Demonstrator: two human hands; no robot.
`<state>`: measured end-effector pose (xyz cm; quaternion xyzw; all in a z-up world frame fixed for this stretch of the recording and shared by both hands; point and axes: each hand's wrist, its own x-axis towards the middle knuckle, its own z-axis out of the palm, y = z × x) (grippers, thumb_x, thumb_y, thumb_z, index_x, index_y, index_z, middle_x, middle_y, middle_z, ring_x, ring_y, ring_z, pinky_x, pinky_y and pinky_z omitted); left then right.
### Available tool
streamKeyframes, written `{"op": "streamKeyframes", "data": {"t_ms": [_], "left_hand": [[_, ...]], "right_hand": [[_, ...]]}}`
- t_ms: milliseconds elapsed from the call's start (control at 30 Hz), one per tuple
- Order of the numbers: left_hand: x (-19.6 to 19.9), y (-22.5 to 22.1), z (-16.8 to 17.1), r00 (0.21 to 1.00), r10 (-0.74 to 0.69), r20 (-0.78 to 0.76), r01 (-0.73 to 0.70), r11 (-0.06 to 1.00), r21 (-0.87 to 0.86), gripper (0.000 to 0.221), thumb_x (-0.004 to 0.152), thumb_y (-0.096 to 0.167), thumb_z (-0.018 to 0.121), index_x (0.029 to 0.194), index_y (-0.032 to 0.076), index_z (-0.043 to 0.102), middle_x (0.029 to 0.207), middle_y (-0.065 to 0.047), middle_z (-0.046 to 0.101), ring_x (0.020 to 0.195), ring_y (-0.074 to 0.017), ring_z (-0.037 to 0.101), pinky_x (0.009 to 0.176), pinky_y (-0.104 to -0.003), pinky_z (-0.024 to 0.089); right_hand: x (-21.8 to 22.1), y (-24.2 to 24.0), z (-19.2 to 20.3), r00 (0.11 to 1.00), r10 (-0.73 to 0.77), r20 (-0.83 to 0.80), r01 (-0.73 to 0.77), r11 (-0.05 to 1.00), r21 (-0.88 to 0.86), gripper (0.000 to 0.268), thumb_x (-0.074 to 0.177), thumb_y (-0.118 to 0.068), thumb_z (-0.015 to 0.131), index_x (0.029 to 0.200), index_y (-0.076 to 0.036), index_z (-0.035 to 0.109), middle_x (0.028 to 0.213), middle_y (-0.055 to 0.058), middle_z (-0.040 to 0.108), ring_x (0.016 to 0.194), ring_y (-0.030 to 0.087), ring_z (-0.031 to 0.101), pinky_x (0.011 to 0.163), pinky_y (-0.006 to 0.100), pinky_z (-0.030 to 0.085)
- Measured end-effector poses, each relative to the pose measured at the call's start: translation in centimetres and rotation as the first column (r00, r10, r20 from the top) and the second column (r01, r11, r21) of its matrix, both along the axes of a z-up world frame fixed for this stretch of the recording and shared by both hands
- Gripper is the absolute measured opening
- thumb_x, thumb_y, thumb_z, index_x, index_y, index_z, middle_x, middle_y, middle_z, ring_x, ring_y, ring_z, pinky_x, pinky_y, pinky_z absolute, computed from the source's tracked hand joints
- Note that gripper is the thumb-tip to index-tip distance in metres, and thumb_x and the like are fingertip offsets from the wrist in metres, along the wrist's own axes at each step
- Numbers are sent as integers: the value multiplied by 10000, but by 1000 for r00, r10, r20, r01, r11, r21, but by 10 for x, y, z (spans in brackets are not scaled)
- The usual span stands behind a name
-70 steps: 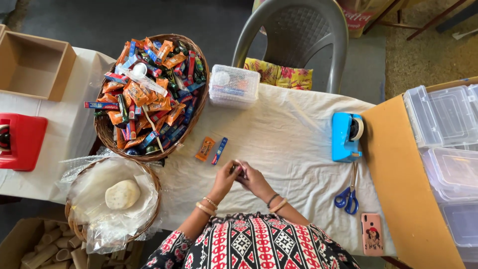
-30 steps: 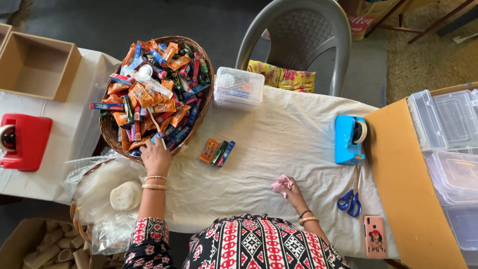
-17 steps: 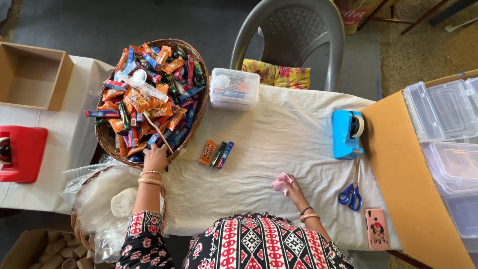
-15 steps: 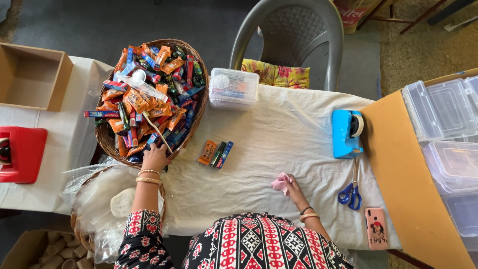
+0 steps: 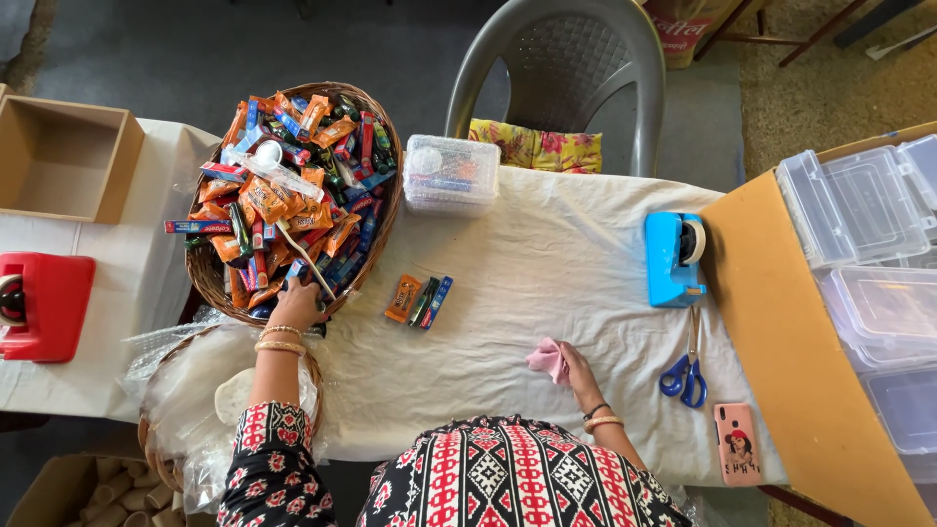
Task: The person places wrapped candy bars from a basket into a small clear plastic container, closes its lid, and wraps the container with bubble wrap, securing it with tape from a desk tape dispenser. They repeat the packing with additional candy bars and handle stacked plastic containers on the table.
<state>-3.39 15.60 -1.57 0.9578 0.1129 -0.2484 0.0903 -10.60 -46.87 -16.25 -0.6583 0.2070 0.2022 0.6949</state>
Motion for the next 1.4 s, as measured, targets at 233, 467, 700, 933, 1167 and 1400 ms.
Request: {"op": "streamKeyframes", "data": {"t_ms": [233, 467, 700, 933, 1167, 1400], "left_hand": [[-9, -65, 58, 956, 234, 179, -148, 907, -395, 459, 834, 339, 831, 1201, 100, 695, 1204, -169, 642, 1052, -285, 675, 949, -430, 564], [-36, -221, 60, 821, 423, -382, -240, -350, -905, 411, 1039, 242, 519, 1373, 10, 577, 1253, -116, 661, 1115, -219, 656, 992, -385, 565], [-76, -296, 10, 716, 304, -628, -298, -681, -669, 575, 1061, 485, 384, 1499, 121, 459, 1375, -40, 601, 1171, -147, 590, 903, -277, 489], [-102, -320, 5, 880, 475, 13, -23, 69, -997, 354, 1040, 177, 618, 1335, 44, 475, 1179, -74, 545, 1063, -179, 549, 895, -342, 536], [-98, -276, 6, 656, 500, 565, 103, 682, -724, 381, 876, 59, 749, 1222, 30, 594, 1169, -198, 541, 1045, -313, 590, 881, -393, 543], [-79, -182, -66, 679, 507, 531, -134, 797, -589, 364, 907, 29, 726, 1245, 46, 592, 1149, -158, 622, 971, -318, 627, 857, -417, 529]], "right_hand": [[22, 79, 148, 999, 13, 50, -11, 998, -55, 356, 1003, -240, 557, 1337, -132, 615, 1154, 45, 674, 999, 150, 637, 841, 281, 541], [49, 182, 256, 781, 270, 563, -184, 961, -206, 366, 1096, -304, 553, 1386, -98, 644, 1243, 69, 665, 978, 148, 620, 829, 285, 540], [33, 205, 245, 129, 673, 729, 16, 733, -680, 542, 1149, -394, 372, 1428, 35, 554, 1407, 211, 578, 1264, 417, 558, 1090, 477, 438], [16, 165, 118, 941, 286, 182, -327, 907, 266, 488, 1145, -418, 402, 1128, -38, 709, 896, 50, 614, 787, 156, 548, 679, 331, 428], [-15, 123, 134, 901, 434, -14, -381, 806, 453, 468, 1035, -476, 481, 1173, -67, 662, 890, 15, 703, 738, 95, 639, 631, 229, 474], [-38, 28, 108, 994, 75, -83, -63, 989, 137, 418, 987, -413, 546, 1260, -105, 620, 1064, 113, 729, 782, 179, 747, 675, 267, 634]]}}
